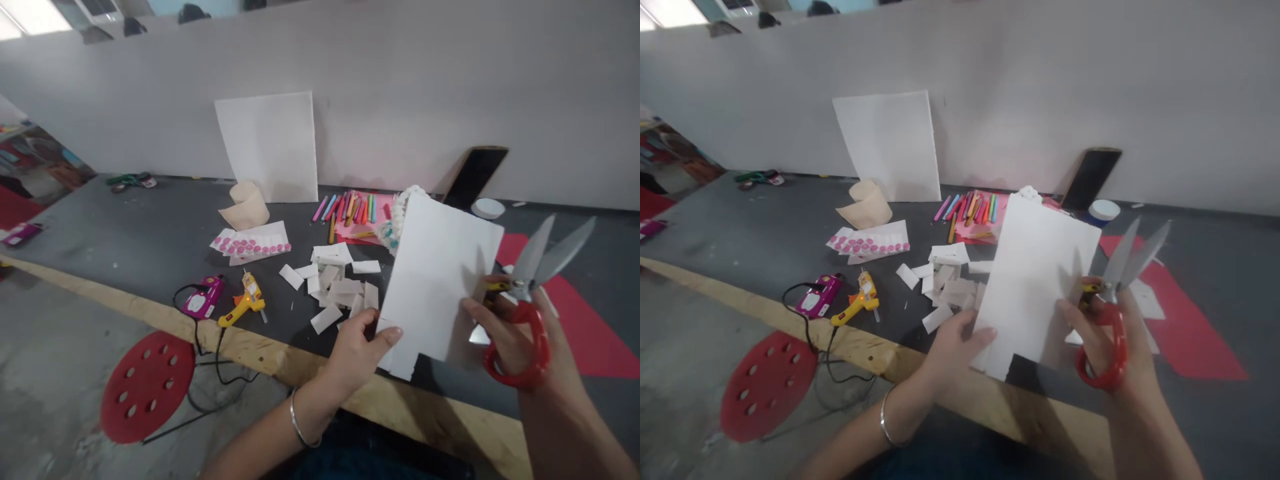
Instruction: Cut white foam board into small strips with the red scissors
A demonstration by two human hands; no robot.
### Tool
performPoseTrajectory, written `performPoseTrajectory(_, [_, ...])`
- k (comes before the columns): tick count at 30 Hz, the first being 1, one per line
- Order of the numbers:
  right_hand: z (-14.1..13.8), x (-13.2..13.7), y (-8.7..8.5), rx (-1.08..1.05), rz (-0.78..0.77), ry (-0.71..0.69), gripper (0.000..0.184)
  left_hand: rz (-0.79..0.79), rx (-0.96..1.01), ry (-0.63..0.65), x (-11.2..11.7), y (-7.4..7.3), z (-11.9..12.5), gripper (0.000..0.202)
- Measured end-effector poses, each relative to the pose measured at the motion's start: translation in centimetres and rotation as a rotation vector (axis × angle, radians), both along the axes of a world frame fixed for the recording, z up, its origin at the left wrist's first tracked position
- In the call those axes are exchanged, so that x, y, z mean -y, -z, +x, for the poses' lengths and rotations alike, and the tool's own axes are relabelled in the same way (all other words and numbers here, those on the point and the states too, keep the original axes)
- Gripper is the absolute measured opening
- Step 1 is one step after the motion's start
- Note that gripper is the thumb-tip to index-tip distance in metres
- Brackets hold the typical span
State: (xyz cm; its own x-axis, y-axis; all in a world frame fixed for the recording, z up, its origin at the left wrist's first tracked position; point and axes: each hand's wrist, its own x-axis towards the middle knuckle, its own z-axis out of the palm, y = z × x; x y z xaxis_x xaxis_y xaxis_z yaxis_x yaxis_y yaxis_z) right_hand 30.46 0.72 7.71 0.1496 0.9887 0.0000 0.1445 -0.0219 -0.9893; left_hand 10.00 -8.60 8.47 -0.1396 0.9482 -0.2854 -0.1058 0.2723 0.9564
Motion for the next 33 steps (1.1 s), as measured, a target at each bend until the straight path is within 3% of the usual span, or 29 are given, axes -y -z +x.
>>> performPoseTrajectory(3, [-0.8,-1.0,0.3,-0.077,-0.036,-0.064,0.050,0.015,-0.005,-0.022,-0.4,0.3,-0.8,0.022])
performPoseTrajectory(8, [-1.9,-1.8,0.3,-0.079,-0.015,-0.057,0.047,0.053,0.033,-0.052,-1.0,0.6,-1.8,0.025])
performPoseTrajectory(13, [-3.2,-1.6,-0.7,-0.045,0.017,-0.066,0.041,0.050,0.127,-0.072,-1.8,0.8,-2.3,0.036])
performPoseTrajectory(19, [-3.5,-1.9,-1.5,-0.038,0.005,-0.076,0.045,0.022,0.187,-0.085,-2.2,1.2,-2.3,0.032])
performPoseTrajectory(24, [-3.6,-2.5,-1.2,-0.062,0.015,-0.056,0.042,0.043,0.164,-0.041,-2.7,1.1,-2.5,0.030])
performPoseTrajectory(33, [-4.1,-4.5,0.6,-0.025,0.102,-0.103,0.046,0.036,0.085,-0.191,-5.2,2.6,-2.4,0.031])
